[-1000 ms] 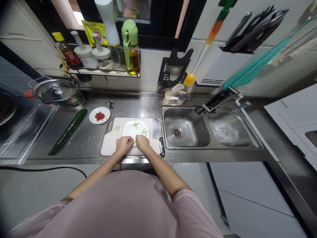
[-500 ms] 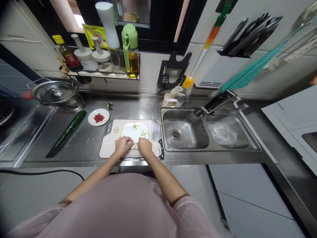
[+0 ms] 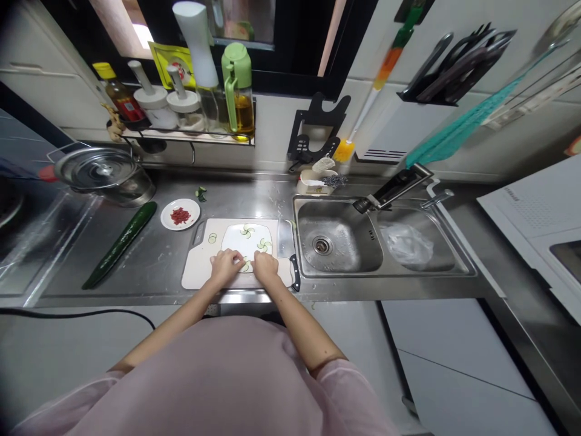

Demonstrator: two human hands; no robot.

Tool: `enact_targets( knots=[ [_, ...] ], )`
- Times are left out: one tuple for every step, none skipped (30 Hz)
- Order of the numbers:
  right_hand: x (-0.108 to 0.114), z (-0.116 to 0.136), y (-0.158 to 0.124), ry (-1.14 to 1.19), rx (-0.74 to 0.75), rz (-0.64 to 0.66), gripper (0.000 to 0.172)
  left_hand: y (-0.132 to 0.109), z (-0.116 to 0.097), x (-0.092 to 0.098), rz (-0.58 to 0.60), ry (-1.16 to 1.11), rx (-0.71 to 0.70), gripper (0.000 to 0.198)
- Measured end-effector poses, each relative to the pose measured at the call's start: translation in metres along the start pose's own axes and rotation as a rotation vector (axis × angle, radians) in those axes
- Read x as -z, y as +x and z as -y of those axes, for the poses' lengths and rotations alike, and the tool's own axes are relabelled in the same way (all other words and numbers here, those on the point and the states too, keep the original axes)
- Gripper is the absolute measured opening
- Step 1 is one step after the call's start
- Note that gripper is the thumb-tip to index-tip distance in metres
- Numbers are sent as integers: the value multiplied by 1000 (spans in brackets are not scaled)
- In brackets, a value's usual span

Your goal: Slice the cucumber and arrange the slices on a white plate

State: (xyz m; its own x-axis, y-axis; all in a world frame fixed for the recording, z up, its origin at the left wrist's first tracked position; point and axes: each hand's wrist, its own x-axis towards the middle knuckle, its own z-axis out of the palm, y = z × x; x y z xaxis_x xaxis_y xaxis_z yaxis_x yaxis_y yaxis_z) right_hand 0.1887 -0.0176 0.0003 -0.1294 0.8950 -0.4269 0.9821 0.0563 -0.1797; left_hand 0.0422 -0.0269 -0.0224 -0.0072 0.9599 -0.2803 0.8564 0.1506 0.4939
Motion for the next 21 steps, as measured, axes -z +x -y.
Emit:
enact_targets(
  knots=[
    [0, 0, 0, -2, 1, 3, 22, 0, 0, 0, 0, 0, 3, 17],
    [1, 0, 0, -3, 2, 8, 23, 0, 0, 0, -1, 0, 4, 17],
    [1, 0, 0, -3, 2, 14, 23, 0, 0, 0, -1, -1, 4, 17],
    [2, 0, 0, -1, -1, 19, 23, 0, 0, 0, -1, -5, 4, 17],
    [2, 0, 0, 2, -6, 21, 23, 0, 1, 1, -1, -10, 3, 17],
    [3, -1, 0, 8, -9, 18, 22, 1, 2, 1, -1, -18, 2, 17],
    [3, -2, 0, 15, -10, 9, 22, 1, 3, 1, -1, -26, 2, 16],
    [3, -3, 0, 23, -7, -4, 22, 1, 4, 1, -2, -33, 2, 16],
    [3, -4, 1, 31, 1, -16, 21, 1, 5, 2, -3, -38, 1, 15],
    [3, -5, 1, 38, 12, -26, 21, 2, 6, 2, -5, -41, -1, 15],
    [3, -5, 1, 44, 25, -34, 21, 2, 7, 2, -7, -41, -3, 15],
    [3, -5, 1, 47, 35, -40, 21, 2, 7, 2, -11, -39, -8, 16],
    [3, -5, 1, 49, 44, -42, 21, 3, 8, 3, -14, -37, -15, 16],
    [4, -4, 1, 50, 51, -44, 21, 3, 8, 3, -17, -36, -26, 17],
    [4, -4, 1, 50, 58, -45, 22, 4, 8, 3, -20, -37, -38, 18],
    [4, -3, 1, 51, 64, -46, 22, 4, 8, 4, -25, -40, -46, 19],
    [5, -2, 1, 52, 69, -47, 22, 5, 8, 4, -32, -45, -51, 20],
    [5, -2, 1, 55, 72, -51, 22, 5, 8, 5, -43, -51, -49, 21],
    [5, -2, 1, 60, 75, -57, 22, 6, 8, 6, -58, -59, -40, 22],
    [5, -2, 1, 67, 76, -67, 23, 6, 9, 7, -77, -67, -28, 22],
    [5, -3, 0, 76, 77, -76, 23, 6, 10, 8, -99, -76, -14, 22]
  ],
)
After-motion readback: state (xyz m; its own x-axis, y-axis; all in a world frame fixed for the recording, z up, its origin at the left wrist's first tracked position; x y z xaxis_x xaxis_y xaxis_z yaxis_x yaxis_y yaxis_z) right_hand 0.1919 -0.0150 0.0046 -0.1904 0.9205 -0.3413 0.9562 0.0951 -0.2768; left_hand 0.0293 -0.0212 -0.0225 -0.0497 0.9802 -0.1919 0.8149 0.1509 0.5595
